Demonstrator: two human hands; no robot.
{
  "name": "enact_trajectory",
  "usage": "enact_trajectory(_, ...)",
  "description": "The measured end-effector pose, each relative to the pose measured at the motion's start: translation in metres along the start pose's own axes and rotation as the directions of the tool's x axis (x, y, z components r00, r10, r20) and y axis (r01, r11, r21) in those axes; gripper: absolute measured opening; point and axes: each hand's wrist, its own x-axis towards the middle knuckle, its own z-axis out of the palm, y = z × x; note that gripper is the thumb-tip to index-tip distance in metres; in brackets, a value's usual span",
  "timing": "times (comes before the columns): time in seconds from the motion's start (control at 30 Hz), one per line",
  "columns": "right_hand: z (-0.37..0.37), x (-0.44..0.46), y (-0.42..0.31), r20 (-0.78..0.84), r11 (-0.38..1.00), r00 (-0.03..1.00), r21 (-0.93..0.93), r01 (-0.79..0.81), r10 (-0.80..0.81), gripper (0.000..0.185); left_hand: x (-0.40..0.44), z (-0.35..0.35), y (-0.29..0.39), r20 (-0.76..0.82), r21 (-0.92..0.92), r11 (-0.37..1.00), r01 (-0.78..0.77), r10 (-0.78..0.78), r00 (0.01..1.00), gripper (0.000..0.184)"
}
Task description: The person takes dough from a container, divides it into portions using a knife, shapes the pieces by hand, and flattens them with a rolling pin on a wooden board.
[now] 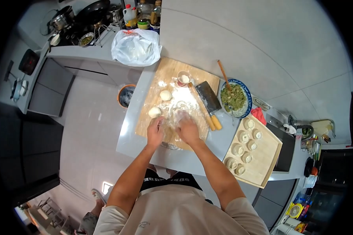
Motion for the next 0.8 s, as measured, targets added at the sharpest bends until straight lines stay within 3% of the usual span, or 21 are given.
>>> enact_trajectory(0.07, -0.005, -0.003, 0.003, 0.069, 0.996, 0.994, -0.01, 0.083, -0.082, 0.043, 0.001, 0.003, 0.0, -0.01, 0.018, 1.0, -0.015, 0.015, 1.0, 0.047)
enact_trajectory(0.13, -0.001, -0.001, 0.006, -0.062, 0.957, 0.974, 0.21, -0.199, 0.216, 0.045, 0.0, 0.006, 0.002, -0.028, 0.004, 1.0, -0.026, 0.026, 0.999, 0.046)
enact_trajectory(0.17, 0.003, 0.003, 0.009, -0.186, 0.92, 0.917, 0.247, -0.304, 0.353, 0.05, 0.0, 0.006, 0.003, -0.03, 0.003, 1.0, -0.025, 0.025, 0.999, 0.046)
enact_trajectory(0.2, 0.005, 0.008, 0.009, -0.185, 0.92, 0.917, 0.247, -0.305, 0.354, 0.05, -0.001, 0.006, 0.004, -0.022, 0.016, 1.0, -0.027, 0.027, 0.999, 0.046)
enact_trajectory(0.27, 0.011, 0.014, 0.005, -0.231, 0.928, 0.915, -0.098, -0.359, 0.329, 0.056, -0.001, 0.007, 0.006, -0.007, 0.032, 0.999, -0.033, 0.033, 0.999, 0.045)
enact_trajectory(0.33, 0.01, 0.018, -0.007, -0.256, 0.931, 0.926, -0.169, -0.324, 0.276, 0.054, -0.002, 0.009, 0.009, -0.002, 0.03, 1.0, -0.008, 0.008, 1.0, 0.048)
enact_trajectory(0.37, 0.007, 0.019, -0.01, -0.096, 0.896, 0.897, 0.155, -0.415, 0.432, 0.053, -0.002, 0.009, 0.011, 0.0, 0.032, 0.999, -0.009, 0.009, 1.0, 0.048)
enact_trajectory(0.4, 0.007, 0.02, -0.011, 0.106, 0.741, 0.85, 0.442, -0.505, 0.516, 0.052, -0.002, 0.009, 0.012, 0.0, 0.035, 0.999, -0.009, 0.009, 1.0, 0.046)
enact_trajectory(0.47, 0.003, 0.013, -0.011, 0.098, 0.737, 0.849, 0.452, -0.502, 0.519, 0.056, -0.002, 0.008, 0.013, 0.002, 0.041, 0.999, -0.008, 0.008, 1.0, 0.043)
enact_trajectory(0.53, 0.003, -0.002, -0.002, -0.133, 0.989, 0.982, 0.087, -0.122, 0.133, 0.058, -0.002, 0.008, 0.015, 0.01, 0.036, 0.999, 0.033, -0.034, 0.999, 0.045)
enact_trajectory(0.67, 0.004, -0.027, 0.008, -0.106, 0.97, 0.987, 0.222, -0.099, 0.125, 0.063, -0.003, 0.017, -0.011, 0.033, 0.055, 0.995, 0.081, -0.083, 0.996, 0.049)
enact_trajectory(0.73, -0.003, -0.03, 0.002, -0.139, 0.877, 0.929, 0.401, -0.264, 0.343, 0.067, -0.009, 0.032, -0.028, 0.146, -0.319, 0.911, 0.261, -0.225, 0.963, 0.054)
enact_trajectory(0.77, -0.001, -0.03, -0.001, -0.137, 0.875, 0.928, 0.403, -0.267, 0.346, 0.067, -0.011, 0.04, -0.026, 0.149, -0.317, 0.911, 0.264, -0.227, 0.963, 0.054)
enact_trajectory(0.8, 0.004, -0.029, -0.005, -0.121, 0.935, 0.96, 0.287, -0.208, 0.251, 0.069, -0.008, 0.047, -0.007, 0.25, -0.454, 0.811, 0.368, -0.28, 0.927, 0.058)
